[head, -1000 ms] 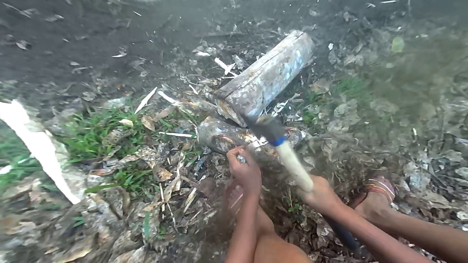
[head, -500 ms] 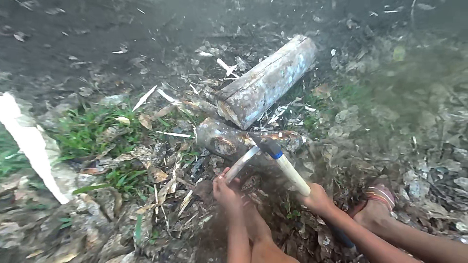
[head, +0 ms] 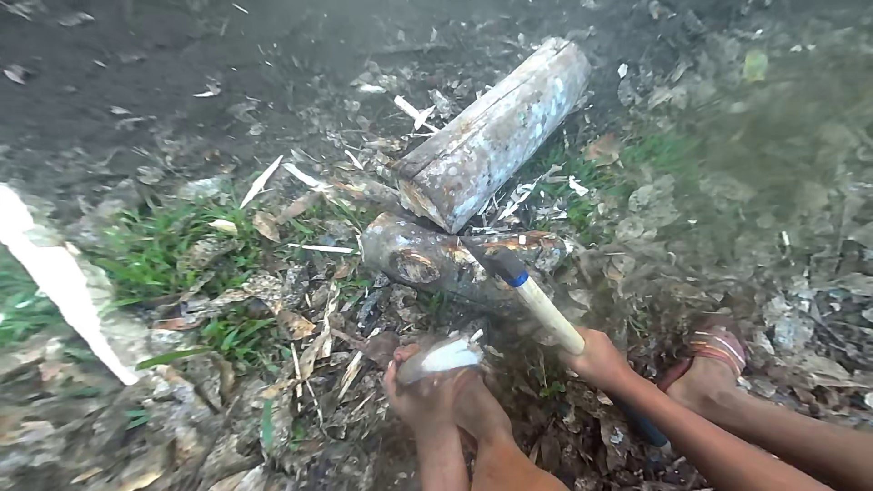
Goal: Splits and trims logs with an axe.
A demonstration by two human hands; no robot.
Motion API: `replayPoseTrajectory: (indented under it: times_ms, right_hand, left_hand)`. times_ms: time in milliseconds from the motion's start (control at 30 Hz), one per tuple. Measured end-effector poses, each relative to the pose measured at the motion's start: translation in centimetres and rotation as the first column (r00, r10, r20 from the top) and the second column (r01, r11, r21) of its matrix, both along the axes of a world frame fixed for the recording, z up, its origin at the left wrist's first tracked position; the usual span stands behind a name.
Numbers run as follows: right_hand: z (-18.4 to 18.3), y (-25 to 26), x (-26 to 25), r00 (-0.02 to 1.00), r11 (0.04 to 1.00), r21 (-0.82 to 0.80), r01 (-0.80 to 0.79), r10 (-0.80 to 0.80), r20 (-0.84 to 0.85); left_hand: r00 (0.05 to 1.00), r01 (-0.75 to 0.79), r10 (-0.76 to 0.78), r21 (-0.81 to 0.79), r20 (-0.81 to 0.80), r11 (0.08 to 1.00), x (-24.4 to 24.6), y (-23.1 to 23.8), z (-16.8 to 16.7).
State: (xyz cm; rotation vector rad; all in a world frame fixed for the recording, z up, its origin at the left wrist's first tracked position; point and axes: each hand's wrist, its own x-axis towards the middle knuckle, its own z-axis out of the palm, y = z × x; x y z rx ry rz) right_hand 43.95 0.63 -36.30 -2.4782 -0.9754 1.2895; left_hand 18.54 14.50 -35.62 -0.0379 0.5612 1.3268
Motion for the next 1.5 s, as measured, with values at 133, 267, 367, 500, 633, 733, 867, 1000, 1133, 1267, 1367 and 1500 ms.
replayPoseTrajectory:
  times_ms: [133,267,367,500,633,733,867,1000,1133,1267,1367,1500]
  right_hand:
    - [0.0,0.0,0.0,1.000,1.000,-0.001,-0.005,0.005,0.005]
    - [-0.2,-0.2,0.1,1.000,1.000,0.017,-0.025,0.025,0.014]
    - [-0.3,-0.1,0.1,1.000,1.000,0.010,-0.025,0.025,0.017]
    - [-0.3,-0.1,0.1,1.000,1.000,0.000,-0.018,0.018,0.015]
    - [-0.3,-0.1,0.1,1.000,1.000,-0.009,-0.020,0.020,0.017]
    - [-0.3,-0.1,0.2,0.999,1.000,-0.013,-0.025,0.025,0.021]
    - [-0.3,-0.1,0.2,0.999,1.000,-0.007,-0.024,0.024,0.023]
    - [-0.2,-0.1,0.2,0.999,1.000,-0.001,-0.027,0.027,0.020]
    - [0.0,0.0,0.1,1.000,1.000,0.000,-0.011,0.011,0.004]
    - [0.8,0.0,-0.1,0.999,0.999,0.018,0.031,-0.030,-0.018]
    - [2.6,0.1,-0.5,0.999,1.000,0.006,0.028,-0.028,0.019]
    - [6.0,-0.9,-1.1,0.999,0.995,0.097,0.027,-0.031,0.033]
  left_hand:
    - [1.000,-0.012,0.012,0.005,0.007,1.000,1.1,0.1,1.3]
    - [0.992,0.009,-0.015,0.049,0.125,0.999,1.1,0.2,1.3]
    - [0.987,0.009,-0.020,0.068,0.157,0.998,1.0,0.2,1.5]
    - [0.990,0.021,-0.021,0.005,0.140,1.000,0.9,0.4,1.4]
    - [0.994,0.075,-0.081,-0.079,-0.074,0.994,1.0,1.0,2.2]
    - [0.922,0.101,-0.161,-0.183,-0.351,0.978,0.8,1.7,2.4]
    - [0.641,0.009,-0.205,-0.260,-0.740,0.966,1.2,2.8,1.7]
    - [0.444,0.063,-0.147,-0.134,-0.884,0.989,3.0,4.3,2.2]
    - [0.367,0.184,-0.159,-0.096,-0.917,0.978,5.9,5.7,3.5]
    - [0.185,0.306,-0.127,-0.065,-0.974,0.950,6.7,6.8,3.6]
    - [-0.118,0.431,-0.019,-0.068,-0.993,0.900,6.8,7.4,4.3]
    - [-0.079,0.552,0.246,0.163,-0.966,0.818,8.8,8.5,3.9]
